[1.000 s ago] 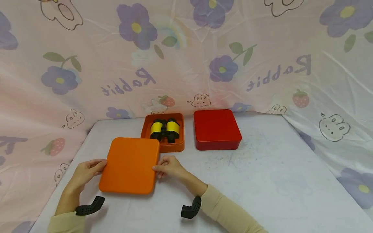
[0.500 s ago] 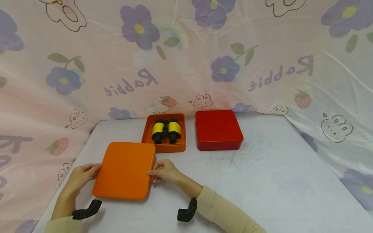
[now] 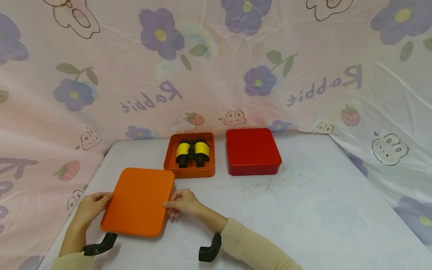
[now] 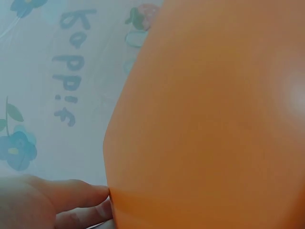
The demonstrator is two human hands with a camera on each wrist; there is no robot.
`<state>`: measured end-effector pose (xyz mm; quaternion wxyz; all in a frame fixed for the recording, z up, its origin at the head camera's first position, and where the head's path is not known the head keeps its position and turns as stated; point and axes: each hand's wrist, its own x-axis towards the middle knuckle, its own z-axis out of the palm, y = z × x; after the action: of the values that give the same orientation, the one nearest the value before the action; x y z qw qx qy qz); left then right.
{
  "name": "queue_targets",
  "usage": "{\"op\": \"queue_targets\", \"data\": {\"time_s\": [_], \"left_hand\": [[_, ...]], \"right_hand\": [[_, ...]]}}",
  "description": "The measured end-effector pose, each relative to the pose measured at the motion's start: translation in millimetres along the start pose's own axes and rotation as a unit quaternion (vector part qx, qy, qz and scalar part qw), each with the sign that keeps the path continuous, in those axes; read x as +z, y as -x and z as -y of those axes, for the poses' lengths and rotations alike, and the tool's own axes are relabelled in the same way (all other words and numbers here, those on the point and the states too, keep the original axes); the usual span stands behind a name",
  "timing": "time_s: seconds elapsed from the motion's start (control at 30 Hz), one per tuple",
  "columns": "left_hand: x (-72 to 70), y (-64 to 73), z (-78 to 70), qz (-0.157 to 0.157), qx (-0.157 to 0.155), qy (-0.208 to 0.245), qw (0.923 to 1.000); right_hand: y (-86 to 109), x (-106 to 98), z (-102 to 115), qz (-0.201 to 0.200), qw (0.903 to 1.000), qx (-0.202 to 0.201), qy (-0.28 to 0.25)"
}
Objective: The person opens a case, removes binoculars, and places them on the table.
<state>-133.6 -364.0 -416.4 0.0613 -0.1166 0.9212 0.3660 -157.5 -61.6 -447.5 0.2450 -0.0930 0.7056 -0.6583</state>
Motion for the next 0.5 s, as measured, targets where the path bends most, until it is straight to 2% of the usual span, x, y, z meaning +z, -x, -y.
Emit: {"op": "queue_targets", "data": {"time_s": [0.5], "left_hand": [[-5.7,-2.0,14.4,0.022,-0.034,0.025,0.9989]], "right_hand": [[-4.6,16,-3,-0.004,0.9996,0.018,0.024]]}}
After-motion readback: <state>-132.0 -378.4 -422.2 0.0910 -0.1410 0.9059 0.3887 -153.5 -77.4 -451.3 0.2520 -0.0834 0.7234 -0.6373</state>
